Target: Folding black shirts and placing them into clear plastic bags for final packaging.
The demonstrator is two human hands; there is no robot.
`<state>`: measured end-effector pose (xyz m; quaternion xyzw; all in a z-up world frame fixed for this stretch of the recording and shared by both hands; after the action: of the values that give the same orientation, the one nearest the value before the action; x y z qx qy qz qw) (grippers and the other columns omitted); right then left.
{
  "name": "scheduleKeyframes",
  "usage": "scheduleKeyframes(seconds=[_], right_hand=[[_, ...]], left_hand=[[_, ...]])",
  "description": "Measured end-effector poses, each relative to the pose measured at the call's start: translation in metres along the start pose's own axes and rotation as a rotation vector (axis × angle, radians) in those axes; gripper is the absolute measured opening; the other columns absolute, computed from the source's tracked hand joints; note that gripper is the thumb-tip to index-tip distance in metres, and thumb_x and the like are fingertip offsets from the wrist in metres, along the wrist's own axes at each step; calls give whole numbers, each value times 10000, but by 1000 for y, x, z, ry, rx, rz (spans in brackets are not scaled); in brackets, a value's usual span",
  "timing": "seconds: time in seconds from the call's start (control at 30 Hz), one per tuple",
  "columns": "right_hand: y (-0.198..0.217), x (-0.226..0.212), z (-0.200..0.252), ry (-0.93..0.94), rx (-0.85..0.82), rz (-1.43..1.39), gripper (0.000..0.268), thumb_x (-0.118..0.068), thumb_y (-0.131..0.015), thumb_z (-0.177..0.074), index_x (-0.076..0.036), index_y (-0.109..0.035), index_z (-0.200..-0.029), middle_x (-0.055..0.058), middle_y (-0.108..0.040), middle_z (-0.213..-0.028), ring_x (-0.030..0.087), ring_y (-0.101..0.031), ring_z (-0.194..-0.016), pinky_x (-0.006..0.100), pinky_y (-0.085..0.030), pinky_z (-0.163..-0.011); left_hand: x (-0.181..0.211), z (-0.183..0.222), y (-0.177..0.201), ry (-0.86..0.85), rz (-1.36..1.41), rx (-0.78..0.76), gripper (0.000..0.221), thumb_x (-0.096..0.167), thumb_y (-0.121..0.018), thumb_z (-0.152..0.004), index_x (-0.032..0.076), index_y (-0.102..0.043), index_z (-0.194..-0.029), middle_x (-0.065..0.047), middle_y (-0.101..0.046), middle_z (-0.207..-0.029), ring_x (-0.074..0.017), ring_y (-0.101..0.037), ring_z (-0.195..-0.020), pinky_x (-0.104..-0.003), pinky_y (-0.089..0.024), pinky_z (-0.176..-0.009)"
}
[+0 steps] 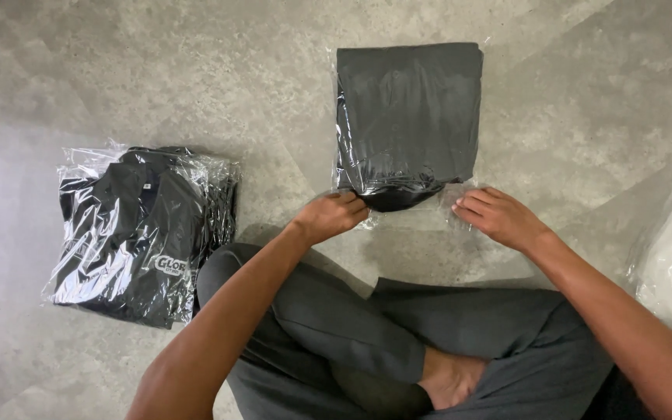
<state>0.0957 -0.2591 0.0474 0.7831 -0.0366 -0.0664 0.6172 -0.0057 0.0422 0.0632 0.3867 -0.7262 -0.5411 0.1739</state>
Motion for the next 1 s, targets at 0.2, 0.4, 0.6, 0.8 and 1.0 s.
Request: scheduleKeyframes(seconds=[0.2,0.4,0.6,0.8,1.0], right_hand=[[-3,11,12,-40,-188,-95,219,-87,-661,-947,-104,-686,-1164,62,-660,-1175,267,-600,-1301,437,-504,-1027],[1,18,19,-6,-378,-63,225,-186,-627,-970,-191,-635,-1195,5,-637,-1343,202,-509,-1426,436,-415,-1139],[-1,19,17,11,-203,-143,151,-230,-668,-968,-170,-695,-1104,47,-658,-1233,237,-576,-1339,446,-464,-1082],[-15,32,24,74,-188,-171,94,-238,-688,-948,-158,-703,-994,38,-671,-1153,246,-619,-1269,465,-482,-1042],[-13,33,24,69,-200,-199,95,-250,-719,-931,-156,-708,-934,41,-707,-1186,234,-635,-1275,474,-477,-1056]], left_hand=[[-22,25,-24,-81,403,-417,319,208,-685,-910,94,-598,-1196,-62,-650,-1055,-248,-657,-1038,-293,-573,-902],[-41,29,-15,-267,565,-711,746,255,-886,-784,76,-492,-1392,-141,-528,-1353,-353,-591,-1234,-414,-510,-1120],[-36,31,-23,-219,413,-540,284,332,-759,-844,150,-618,-1010,34,-551,-1173,-203,-664,-1077,-316,-599,-910],[-35,41,-41,-219,431,-591,264,312,-734,-899,144,-582,-1035,23,-549,-1174,-219,-666,-1066,-344,-602,-907],[-41,34,-24,23,695,-582,205,262,-781,-935,98,-682,-1008,-43,-652,-1124,-293,-725,-1049,-394,-608,-887]])
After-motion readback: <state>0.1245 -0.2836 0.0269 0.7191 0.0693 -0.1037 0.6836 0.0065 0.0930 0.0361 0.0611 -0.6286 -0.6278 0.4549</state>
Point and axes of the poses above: each hand's wrist, its own z-axis away from the middle knuckle, its own y-axis out of the back of the hand, x = y × z, the point moved 4 cm from there along -z, towards the middle knuckle
